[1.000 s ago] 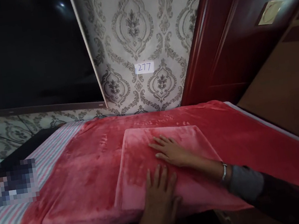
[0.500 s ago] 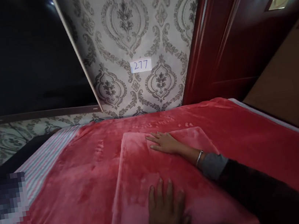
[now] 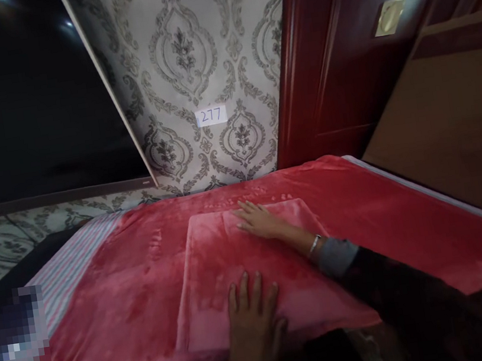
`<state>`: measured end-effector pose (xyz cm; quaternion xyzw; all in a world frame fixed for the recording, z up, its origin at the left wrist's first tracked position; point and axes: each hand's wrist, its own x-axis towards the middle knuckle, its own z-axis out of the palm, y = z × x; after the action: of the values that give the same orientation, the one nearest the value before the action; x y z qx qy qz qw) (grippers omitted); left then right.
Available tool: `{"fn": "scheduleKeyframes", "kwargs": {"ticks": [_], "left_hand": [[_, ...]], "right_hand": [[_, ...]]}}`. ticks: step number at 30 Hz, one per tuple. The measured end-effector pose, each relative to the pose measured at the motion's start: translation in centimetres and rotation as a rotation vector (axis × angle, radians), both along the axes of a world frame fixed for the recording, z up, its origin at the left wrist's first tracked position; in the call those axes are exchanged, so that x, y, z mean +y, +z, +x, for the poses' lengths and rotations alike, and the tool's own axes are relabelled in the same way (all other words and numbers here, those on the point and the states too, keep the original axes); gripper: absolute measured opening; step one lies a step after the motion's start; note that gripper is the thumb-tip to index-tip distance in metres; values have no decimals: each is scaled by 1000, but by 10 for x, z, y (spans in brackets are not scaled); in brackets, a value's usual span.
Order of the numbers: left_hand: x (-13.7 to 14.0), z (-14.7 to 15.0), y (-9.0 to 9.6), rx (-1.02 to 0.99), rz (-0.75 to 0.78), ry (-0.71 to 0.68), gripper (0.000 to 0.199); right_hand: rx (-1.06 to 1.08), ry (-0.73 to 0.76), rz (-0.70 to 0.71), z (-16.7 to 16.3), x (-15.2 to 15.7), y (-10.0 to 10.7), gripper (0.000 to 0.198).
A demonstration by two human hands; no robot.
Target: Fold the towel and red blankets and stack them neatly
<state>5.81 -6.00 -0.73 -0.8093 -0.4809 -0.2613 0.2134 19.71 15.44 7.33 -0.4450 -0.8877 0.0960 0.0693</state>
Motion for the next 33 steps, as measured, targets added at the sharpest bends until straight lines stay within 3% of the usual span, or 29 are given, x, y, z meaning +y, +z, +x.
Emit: {"fn": "scheduleKeyframes", "kwargs": {"ticks": [6,9,12,16,25,29,33], "left_hand": [[9,28,28,23,-153,-101,52],[18,56,23,33,-230,-179,59],[23,72,5,52,-220,-184,64],[22,72,-11,75,-161,-168,64],[22,69,-17,97,-14,-137,67],[21,70,-13,96,-23,-125,65],[20,69,-10,96,-71,-138,62]], "right_hand": [[3,-45,0,65,-53,-3,57],[-43,-61,-11,86,-60,-10,57],[-75,-73,10,95,-50,-18,58],[-74,-76,84,98,-24,-28,62],[-10,-78,-17,108,35,-38,61],[57,-84,-38,115,47,-43,62],[65,-182,-82,118,53,-39,64]]}}
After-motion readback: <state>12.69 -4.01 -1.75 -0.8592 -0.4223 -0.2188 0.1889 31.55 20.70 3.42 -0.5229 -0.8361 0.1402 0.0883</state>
